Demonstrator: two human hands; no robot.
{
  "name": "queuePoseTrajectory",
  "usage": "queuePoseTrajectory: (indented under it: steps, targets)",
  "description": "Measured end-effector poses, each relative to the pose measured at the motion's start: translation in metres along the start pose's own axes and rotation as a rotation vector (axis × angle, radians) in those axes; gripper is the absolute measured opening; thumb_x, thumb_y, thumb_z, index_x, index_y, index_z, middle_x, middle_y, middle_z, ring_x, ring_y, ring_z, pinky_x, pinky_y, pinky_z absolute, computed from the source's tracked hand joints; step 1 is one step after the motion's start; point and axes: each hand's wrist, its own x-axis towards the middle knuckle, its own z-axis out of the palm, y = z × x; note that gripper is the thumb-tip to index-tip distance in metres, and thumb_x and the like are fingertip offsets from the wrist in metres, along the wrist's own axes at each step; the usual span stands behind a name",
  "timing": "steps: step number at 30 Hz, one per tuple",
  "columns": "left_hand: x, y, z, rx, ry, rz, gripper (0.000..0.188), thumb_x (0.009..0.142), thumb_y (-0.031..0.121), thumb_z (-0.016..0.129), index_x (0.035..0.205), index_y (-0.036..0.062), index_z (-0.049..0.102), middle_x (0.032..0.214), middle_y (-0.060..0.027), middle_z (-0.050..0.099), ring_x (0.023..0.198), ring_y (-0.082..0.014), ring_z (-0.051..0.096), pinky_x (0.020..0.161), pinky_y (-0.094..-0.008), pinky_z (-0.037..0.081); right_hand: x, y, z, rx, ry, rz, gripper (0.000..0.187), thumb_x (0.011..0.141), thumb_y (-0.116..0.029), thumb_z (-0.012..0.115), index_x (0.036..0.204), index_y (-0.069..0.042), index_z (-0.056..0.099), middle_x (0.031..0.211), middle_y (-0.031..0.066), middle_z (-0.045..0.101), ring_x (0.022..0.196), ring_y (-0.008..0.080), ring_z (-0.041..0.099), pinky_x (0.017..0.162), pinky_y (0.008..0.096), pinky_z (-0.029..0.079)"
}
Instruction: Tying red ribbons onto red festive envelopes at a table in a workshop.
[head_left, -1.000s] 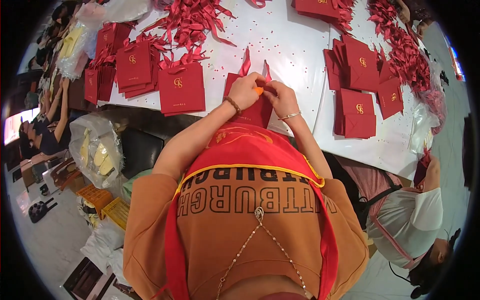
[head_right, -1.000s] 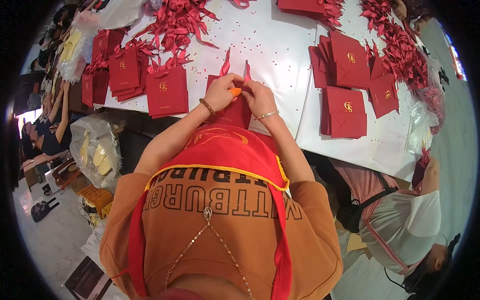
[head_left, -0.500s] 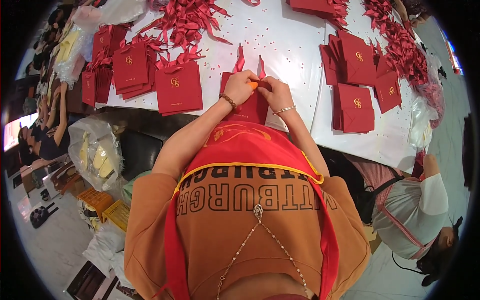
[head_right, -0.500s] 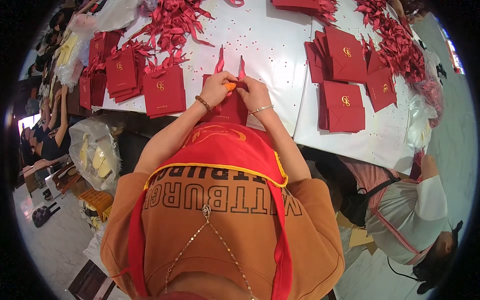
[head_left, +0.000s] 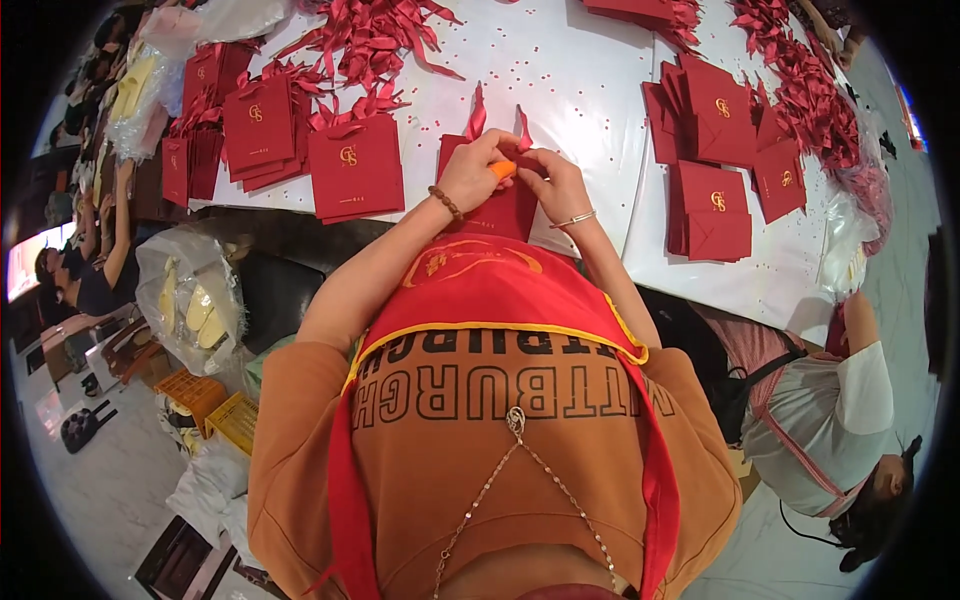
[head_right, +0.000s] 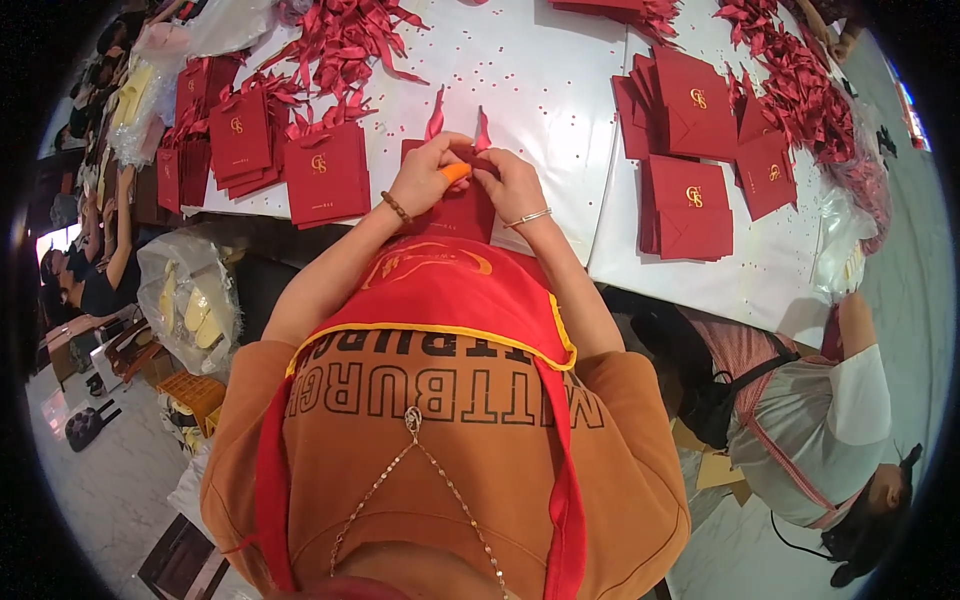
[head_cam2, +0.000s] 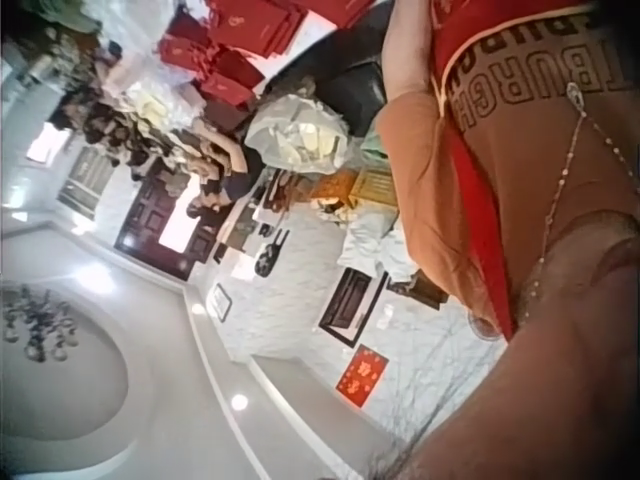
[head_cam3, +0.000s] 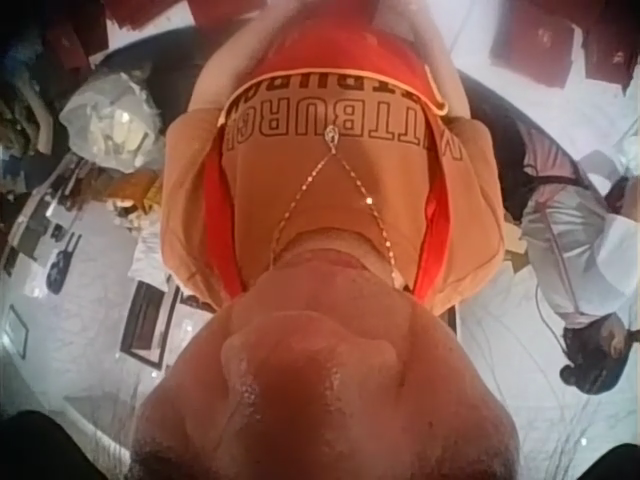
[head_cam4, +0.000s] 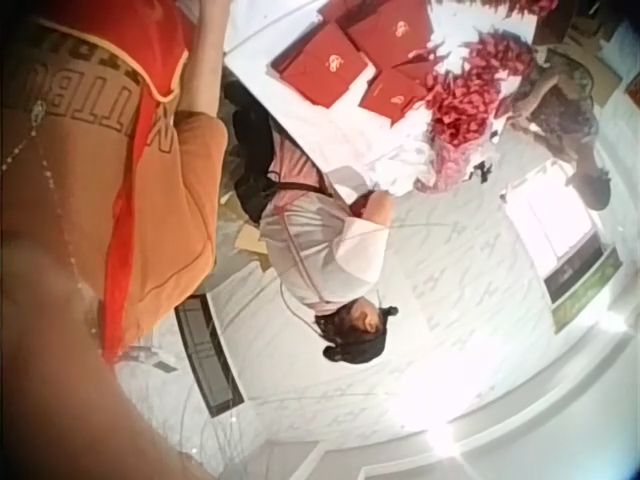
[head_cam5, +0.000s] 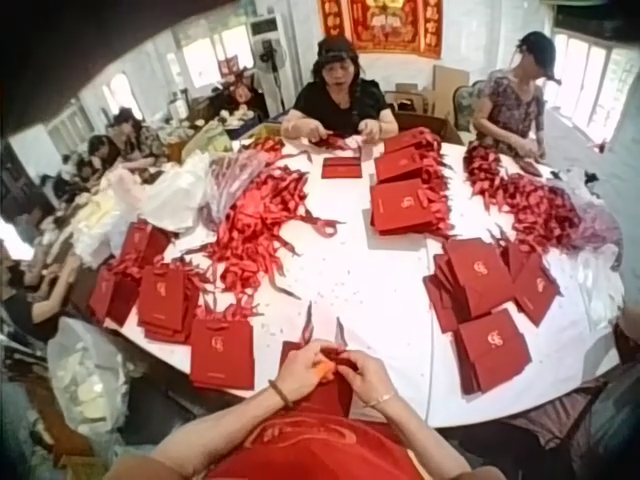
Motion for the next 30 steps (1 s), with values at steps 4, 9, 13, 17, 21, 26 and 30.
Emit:
queuePoseTrajectory:
  steps: [4,9,13,17,21,26,30]
  targets:
    - [0.001,0.006,0.002,0.53,0.108,0.248,0.03,0.076,0.008,0.056,0.106,0.0079,0.054,0.079,-0.0115,0.063,0.069,-0.0234,0.062,0.062,-0.034,0.049,-0.003,-0.002,0.003,-0.054,0.031,-0.139,0.018,0.077,-0.007,0.058,0.094,-0.004,0.059,0.088,0.0131,0.06,0.078,0.0306,0.058,0.067,0.0345,0.046]
    - [0.018,0.04,-0.024,1.018,-0.013,0.341,0.02,0.076,0.026,0.055,0.082,0.0082,0.063,0.069,-0.0107,0.061,0.066,-0.0266,0.059,0.059,-0.0354,0.045,-0.01,-0.016,-0.003,-0.146,0.016,-0.165,0.017,0.077,-0.007,0.057,0.094,-0.006,0.059,0.089,0.0105,0.06,0.077,0.0305,0.058,0.066,0.0354,0.046]
    - [0.046,0.043,-0.033,0.912,-0.537,0.055,0.027,0.077,0.027,0.052,0.077,0.003,0.064,0.068,-0.0137,0.06,0.06,-0.0216,0.055,0.058,-0.0328,0.042,-0.011,-0.018,-0.002,-0.201,0.002,-0.2,0.016,0.077,-0.007,0.057,0.093,-0.007,0.059,0.088,0.0096,0.059,0.075,0.0303,0.058,0.063,0.0348,0.046]
    - [0.058,0.039,-0.041,0.634,-0.648,-0.052,0.021,0.072,0.019,0.058,0.072,-0.0009,0.063,0.061,-0.0048,0.057,0.058,-0.0115,0.049,0.056,-0.0275,0.04,-0.012,-0.026,0.001,-0.162,0.03,-0.259,0.015,0.077,-0.006,0.057,0.092,-0.007,0.058,0.086,0.0093,0.059,0.073,0.03,0.058,0.061,0.0353,0.046]
    - [0.052,0.026,-0.029,0.566,-0.398,-0.119,0.015,0.069,0.015,0.06,0.069,0.0003,0.063,0.061,-0.0028,0.057,0.059,-0.0102,0.049,0.055,-0.0245,0.038,-0.009,-0.019,0.004,-0.207,0.066,-0.288,0.014,0.076,-0.007,0.057,0.09,-0.008,0.057,0.082,0.0095,0.057,0.07,0.0297,0.057,0.059,0.0366,0.046]
    - [0.064,0.016,-0.04,0.118,-0.11,-0.172,0.018,0.077,0.024,0.06,0.081,0.0067,0.064,0.065,0.0022,0.054,0.059,-0.0061,0.046,0.05,-0.0214,0.032,-0.012,-0.022,0.005,-0.267,0.059,-0.332,0.011,0.075,-0.008,0.058,0.087,-0.008,0.058,0.078,0.0085,0.056,0.07,0.0278,0.056,0.059,0.0358,0.045]
    - [0.055,0.037,-0.065,0.042,0.071,-0.085,0.02,0.079,0.023,0.058,0.086,0.0057,0.064,0.068,0.0005,0.055,0.06,-0.0067,0.048,0.052,-0.0195,0.034,-0.013,-0.022,-0.002,-0.348,0.184,-0.352,0.014,0.072,-0.01,0.063,0.086,-0.008,0.059,0.088,0.0082,0.054,0.076,0.0274,0.054,0.06,0.0346,0.045]
